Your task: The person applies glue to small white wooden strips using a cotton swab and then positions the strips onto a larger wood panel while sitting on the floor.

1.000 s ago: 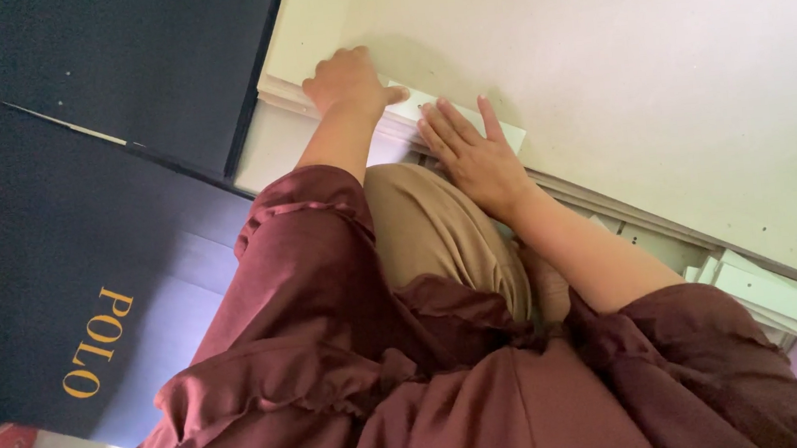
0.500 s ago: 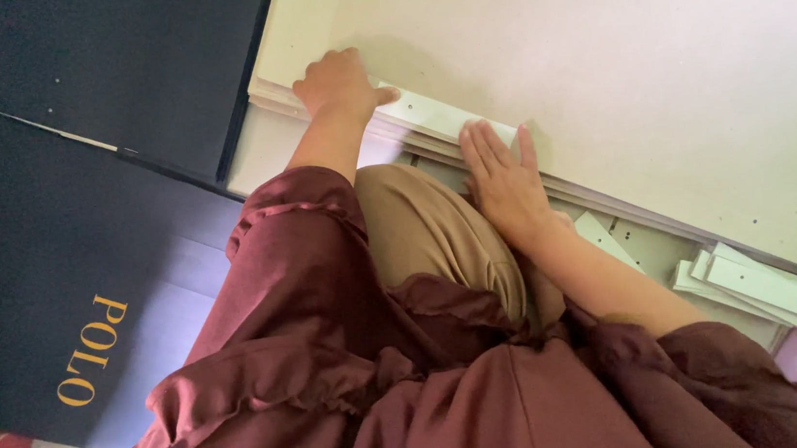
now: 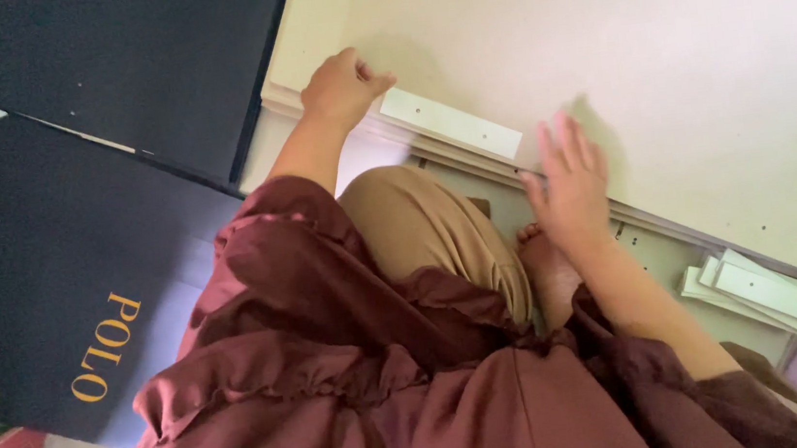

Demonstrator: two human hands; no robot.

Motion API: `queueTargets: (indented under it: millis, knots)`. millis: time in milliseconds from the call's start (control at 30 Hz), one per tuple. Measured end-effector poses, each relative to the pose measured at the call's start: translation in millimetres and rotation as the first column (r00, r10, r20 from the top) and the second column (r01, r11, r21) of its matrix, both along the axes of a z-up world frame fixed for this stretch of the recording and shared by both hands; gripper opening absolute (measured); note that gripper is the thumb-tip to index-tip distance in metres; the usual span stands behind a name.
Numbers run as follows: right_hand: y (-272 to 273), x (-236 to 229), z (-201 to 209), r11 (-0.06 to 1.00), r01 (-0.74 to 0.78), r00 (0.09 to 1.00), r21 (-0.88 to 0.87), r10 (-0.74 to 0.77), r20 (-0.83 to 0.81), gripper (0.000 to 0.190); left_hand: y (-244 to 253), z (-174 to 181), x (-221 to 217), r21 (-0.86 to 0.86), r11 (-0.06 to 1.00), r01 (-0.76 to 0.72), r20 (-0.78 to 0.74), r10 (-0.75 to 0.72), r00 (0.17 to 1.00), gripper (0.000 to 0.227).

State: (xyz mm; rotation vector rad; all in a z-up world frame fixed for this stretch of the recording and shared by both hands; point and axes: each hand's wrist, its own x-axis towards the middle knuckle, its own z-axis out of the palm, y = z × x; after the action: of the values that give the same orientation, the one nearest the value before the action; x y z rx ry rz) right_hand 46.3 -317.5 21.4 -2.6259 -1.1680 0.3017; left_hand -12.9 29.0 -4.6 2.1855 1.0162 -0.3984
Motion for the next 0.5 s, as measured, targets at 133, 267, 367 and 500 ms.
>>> queueTargets:
  millis: [133, 267, 367, 500]
  knots:
    - [-32.8, 29.1, 10.4, 0.975, 0.188, 0.979, -0.116, -0.195, -0.053, 0.081, 9.2, -3.1, -27.3, 0.301, 0.929, -0.217, 0.149, 0.179, 0.973, 0.028]
    - [-57.7, 41.9, -1.3, 0.946, 0.191, 0.975, -0.263, -0.214, -0.061, 0.096, 2.5, -22.7, -33.6, 0.379, 0.908, -0.179, 0.047, 0.174, 0.984, 0.043]
    - [-70.0, 39.4, -17.3, 0.957, 0.158, 0.987, -0.243, -0.162, 0.007, 0.099, -2.1, -36.7, -34.6, 0.345, 0.923, -0.173, -0.015, 0.189, 0.982, 0.042]
    - [-73.3, 40.1, -21.6, 0.958, 0.16, 0.987, -0.238, -0.157, 0.033, 0.098, 9.3, -60.0, -28.8, 0.126, 0.928, -0.349, 0.036, 0.348, 0.937, 0.049]
